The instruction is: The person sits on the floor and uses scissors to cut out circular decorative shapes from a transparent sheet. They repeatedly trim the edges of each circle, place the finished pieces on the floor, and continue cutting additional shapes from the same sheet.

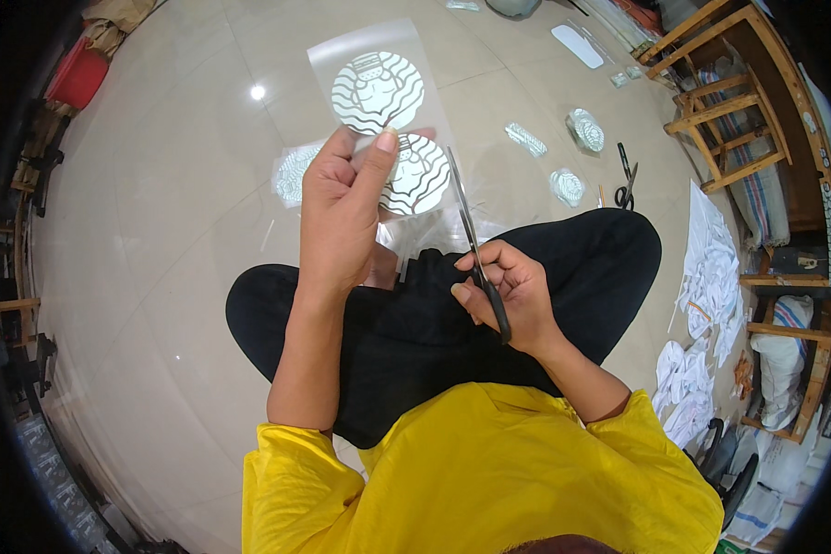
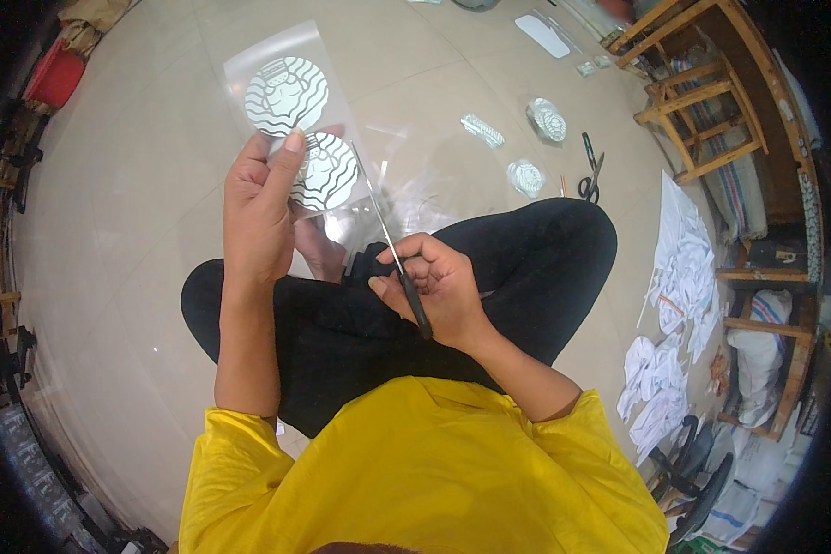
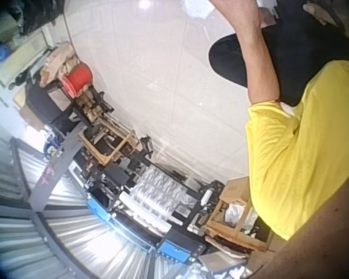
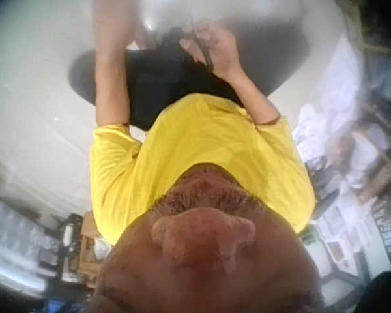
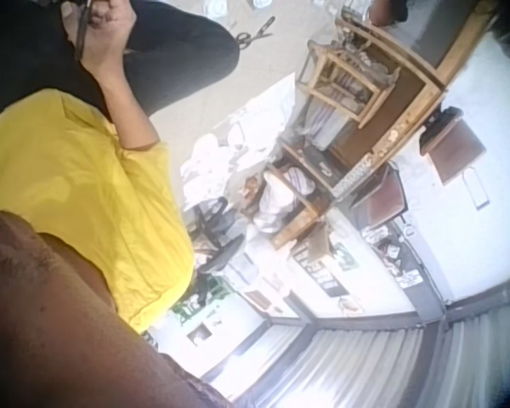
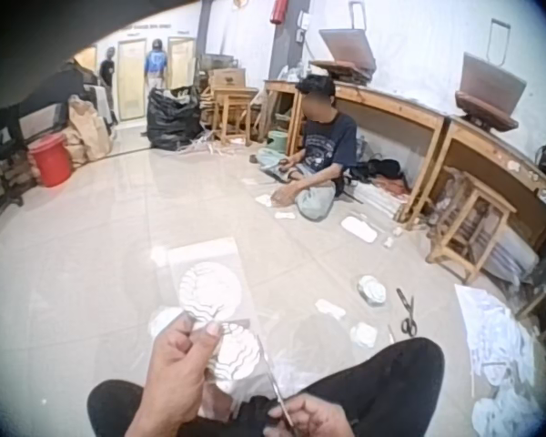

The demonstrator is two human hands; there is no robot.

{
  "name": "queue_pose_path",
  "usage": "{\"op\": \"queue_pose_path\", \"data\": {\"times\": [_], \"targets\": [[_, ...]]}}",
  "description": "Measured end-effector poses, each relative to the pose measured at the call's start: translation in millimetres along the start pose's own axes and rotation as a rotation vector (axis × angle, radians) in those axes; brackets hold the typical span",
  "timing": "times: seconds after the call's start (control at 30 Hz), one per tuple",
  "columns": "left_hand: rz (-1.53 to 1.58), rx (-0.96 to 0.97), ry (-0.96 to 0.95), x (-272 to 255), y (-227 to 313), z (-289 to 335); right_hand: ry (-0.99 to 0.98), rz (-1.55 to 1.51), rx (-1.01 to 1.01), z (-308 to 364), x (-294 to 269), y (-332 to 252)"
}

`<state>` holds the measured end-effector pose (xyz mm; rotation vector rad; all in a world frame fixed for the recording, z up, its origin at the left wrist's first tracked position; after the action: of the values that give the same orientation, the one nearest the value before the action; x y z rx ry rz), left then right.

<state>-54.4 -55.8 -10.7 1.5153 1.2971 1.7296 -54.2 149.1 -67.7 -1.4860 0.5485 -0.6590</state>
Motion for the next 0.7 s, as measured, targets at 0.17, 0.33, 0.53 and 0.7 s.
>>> {"op": "queue_pose_path", "data": {"times": [0.17, 0.33, 0.53, 0.7], "targets": [[-0.028, 0.012, -0.004, -3, -1, -1, 0.020, -0.001, 0.044, 2, 0, 1], [0.006, -0.015, 0.007, 3, -1, 0, 0.012, -0.005, 0.046, 1, 0, -3], [0.009, -0.041, -0.014, 7, -5, 5, 0.018, -0.048, -0.023, -9, -1, -12], [0.049, -0.045, -0.046, 11, -5, 5, 0.042, -0.017, 0.001, -11, -2, -13]]}}
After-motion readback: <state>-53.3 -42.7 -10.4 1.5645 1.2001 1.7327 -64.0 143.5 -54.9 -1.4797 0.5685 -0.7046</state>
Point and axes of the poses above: each hand's wrist, its own z-axis away from the middle knuckle, its own x-axis out of the palm, y = z × x, the point moved 5 cm from there along -z, towards the middle knuckle, and after that the axes turned 5 degrees about -y, right-handed, at the moved point
